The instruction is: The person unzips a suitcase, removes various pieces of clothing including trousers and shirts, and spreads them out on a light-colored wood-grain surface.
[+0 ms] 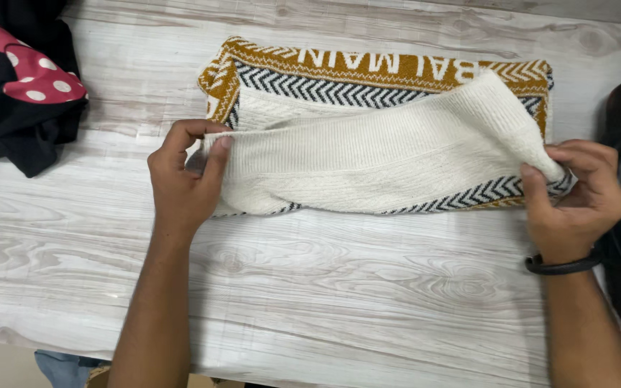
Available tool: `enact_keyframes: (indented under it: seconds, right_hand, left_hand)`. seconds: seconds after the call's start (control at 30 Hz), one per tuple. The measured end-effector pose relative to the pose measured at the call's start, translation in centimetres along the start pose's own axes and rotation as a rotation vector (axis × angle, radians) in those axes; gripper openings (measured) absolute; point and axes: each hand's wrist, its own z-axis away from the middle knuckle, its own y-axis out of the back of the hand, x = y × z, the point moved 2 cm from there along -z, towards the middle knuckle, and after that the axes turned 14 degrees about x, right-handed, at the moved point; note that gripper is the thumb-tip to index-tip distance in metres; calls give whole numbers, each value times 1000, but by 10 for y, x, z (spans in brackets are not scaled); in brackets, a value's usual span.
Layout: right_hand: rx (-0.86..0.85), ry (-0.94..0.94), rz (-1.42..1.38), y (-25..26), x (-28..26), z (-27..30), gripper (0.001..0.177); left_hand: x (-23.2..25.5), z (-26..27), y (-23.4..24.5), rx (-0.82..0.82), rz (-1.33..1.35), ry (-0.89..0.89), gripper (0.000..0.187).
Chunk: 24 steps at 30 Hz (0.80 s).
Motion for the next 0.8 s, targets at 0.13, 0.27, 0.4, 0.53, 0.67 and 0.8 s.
enact_keyframes:
  seconds: [0.13,0.27,0.4,0.53,0.67,0.8]
  right_hand:
    - [-393,-386,-789,31,15,-21,11]
    - [-611,-521,-973,46,34,-18,31]
    - [-459,-432,-261,42,10,4,20]
    - [-657,-288,103,-24,-26,35,15]
    - [-551,185,343,-54,-57,53,22]
    - [-507,205,297,-57,-58,48,25]
  left_hand:
    - [3,-8,27,-667,694,289,19]
    - [3,1,35,-1099,784,528,29]
    - [-1,8,12,-846,451,452,31]
    - [20,26,-33,-582,-15,49,31]
    - [42,43,-59,-407,-158,-460,24]
    - [47,49,-63,-435,-152,-475,22]
